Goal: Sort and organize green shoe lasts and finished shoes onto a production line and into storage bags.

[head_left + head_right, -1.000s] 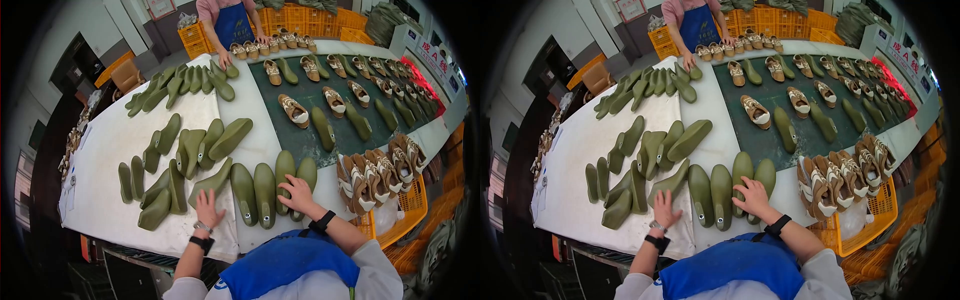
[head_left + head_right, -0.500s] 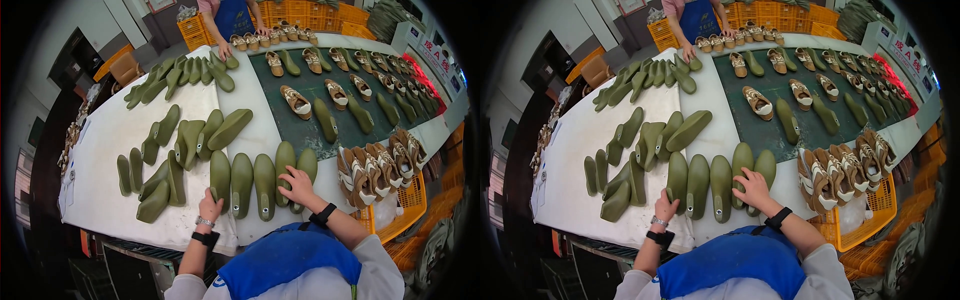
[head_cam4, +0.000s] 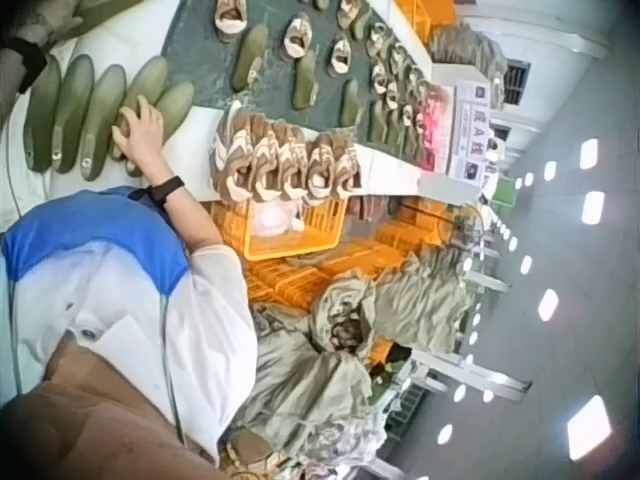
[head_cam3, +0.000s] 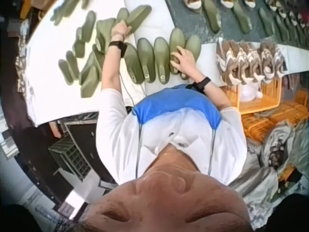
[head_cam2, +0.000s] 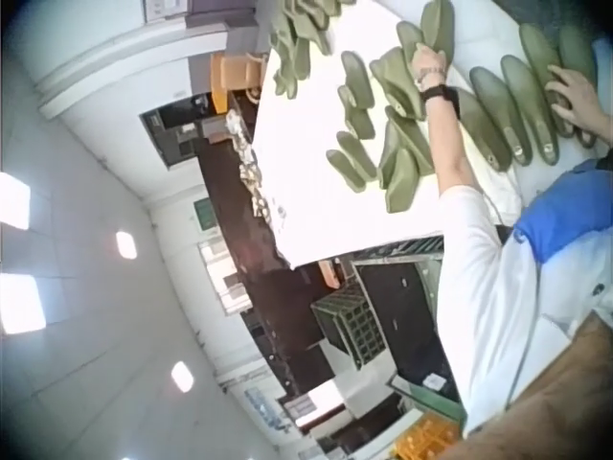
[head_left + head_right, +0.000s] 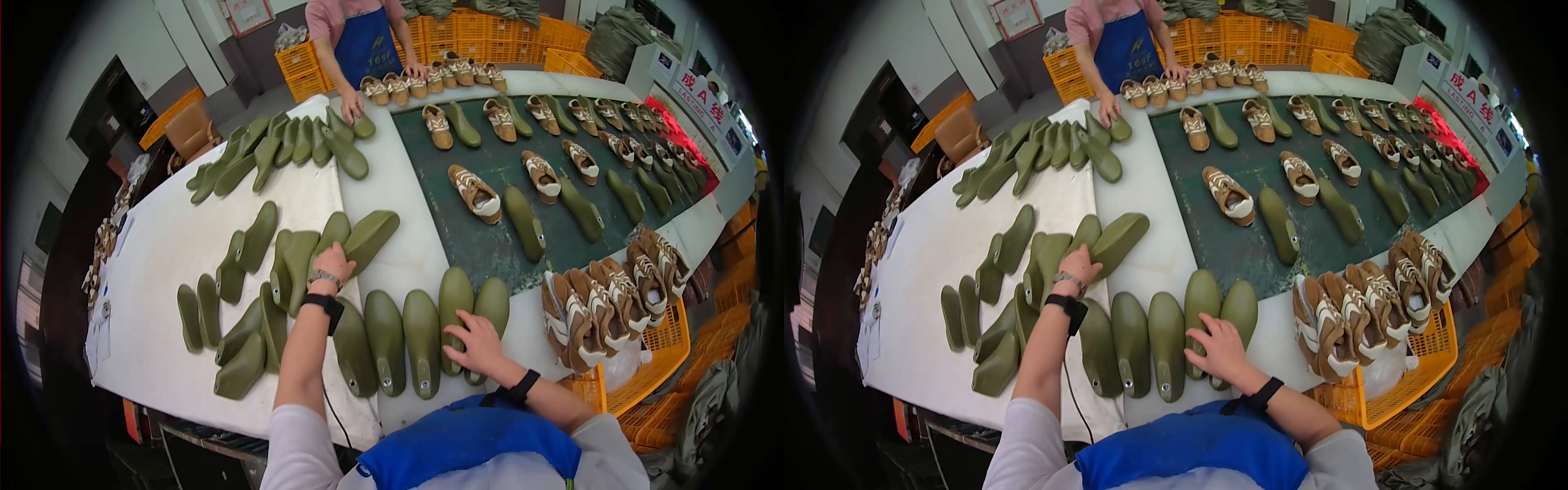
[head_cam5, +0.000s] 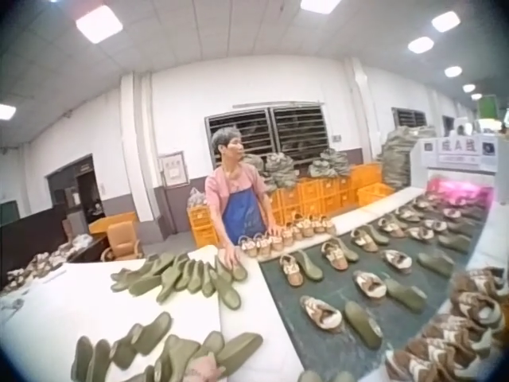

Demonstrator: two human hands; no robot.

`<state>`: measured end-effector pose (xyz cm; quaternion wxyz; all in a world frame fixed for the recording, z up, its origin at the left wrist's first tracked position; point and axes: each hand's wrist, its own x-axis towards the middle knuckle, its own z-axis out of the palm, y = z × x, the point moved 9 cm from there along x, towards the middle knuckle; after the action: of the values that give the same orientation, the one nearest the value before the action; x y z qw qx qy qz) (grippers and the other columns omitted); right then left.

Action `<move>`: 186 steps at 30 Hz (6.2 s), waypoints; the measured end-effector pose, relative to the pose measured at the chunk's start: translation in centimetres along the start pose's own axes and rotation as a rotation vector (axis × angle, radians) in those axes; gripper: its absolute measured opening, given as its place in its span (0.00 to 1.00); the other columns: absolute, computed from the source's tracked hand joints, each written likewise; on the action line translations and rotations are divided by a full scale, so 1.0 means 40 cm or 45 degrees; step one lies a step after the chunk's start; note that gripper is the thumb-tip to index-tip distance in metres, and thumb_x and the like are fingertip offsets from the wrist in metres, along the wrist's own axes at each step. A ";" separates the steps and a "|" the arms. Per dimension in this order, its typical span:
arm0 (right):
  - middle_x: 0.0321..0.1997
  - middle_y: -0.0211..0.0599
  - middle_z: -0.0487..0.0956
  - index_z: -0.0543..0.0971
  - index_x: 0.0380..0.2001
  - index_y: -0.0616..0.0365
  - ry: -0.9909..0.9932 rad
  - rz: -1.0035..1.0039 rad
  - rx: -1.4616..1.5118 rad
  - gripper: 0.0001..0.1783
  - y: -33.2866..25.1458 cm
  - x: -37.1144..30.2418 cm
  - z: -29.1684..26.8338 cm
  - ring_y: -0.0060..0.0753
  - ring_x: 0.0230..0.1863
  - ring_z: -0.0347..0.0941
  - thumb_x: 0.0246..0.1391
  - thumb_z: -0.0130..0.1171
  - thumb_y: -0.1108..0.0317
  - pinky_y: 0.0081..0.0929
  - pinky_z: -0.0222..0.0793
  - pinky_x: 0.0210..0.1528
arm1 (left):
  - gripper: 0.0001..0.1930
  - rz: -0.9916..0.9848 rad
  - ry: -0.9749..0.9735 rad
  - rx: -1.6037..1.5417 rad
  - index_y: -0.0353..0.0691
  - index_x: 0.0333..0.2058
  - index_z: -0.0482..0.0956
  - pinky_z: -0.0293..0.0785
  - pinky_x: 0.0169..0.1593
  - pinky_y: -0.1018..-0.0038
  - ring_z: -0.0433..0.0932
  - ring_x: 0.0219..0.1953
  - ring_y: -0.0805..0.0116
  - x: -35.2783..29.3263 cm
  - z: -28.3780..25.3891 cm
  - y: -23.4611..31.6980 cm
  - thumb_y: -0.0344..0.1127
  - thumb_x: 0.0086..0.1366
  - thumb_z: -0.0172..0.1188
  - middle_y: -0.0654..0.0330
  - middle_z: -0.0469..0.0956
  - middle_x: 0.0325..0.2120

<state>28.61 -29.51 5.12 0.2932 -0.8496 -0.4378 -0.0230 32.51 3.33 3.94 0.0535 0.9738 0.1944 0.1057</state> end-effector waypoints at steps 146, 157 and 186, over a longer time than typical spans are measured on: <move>0.30 0.57 0.75 0.57 0.44 0.65 -0.372 0.752 -0.190 0.31 0.257 0.536 0.294 0.56 0.34 0.73 0.46 0.48 0.51 0.45 0.68 0.38 | 0.20 -0.743 -0.122 -0.005 0.38 0.45 0.59 0.69 0.36 0.53 0.74 0.32 0.43 0.062 0.084 -0.638 0.41 0.56 0.47 0.39 0.74 0.27; 0.33 0.58 0.75 0.59 0.42 0.65 -0.333 0.666 -0.179 0.29 0.259 0.547 0.302 0.57 0.37 0.72 0.47 0.49 0.51 0.45 0.66 0.40 | 0.41 -0.878 -0.474 0.246 0.45 0.53 0.59 0.72 0.39 0.63 0.76 0.36 0.54 -0.566 -0.150 -0.746 0.45 0.39 0.67 0.52 0.76 0.34; 0.33 0.50 0.77 0.64 0.39 0.63 -0.408 0.703 -0.244 0.23 0.342 0.562 0.203 0.48 0.36 0.74 0.48 0.51 0.55 0.39 0.69 0.39 | 0.26 -0.996 -0.221 0.082 0.30 0.27 0.74 0.69 0.36 0.57 0.74 0.33 0.43 -0.641 -0.095 -0.775 0.53 0.43 0.62 0.42 0.75 0.26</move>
<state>51.05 -14.98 -1.48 0.1346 -0.9527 -0.2273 0.1501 -2.86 22.07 -1.60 0.0752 0.8327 0.5485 -0.0114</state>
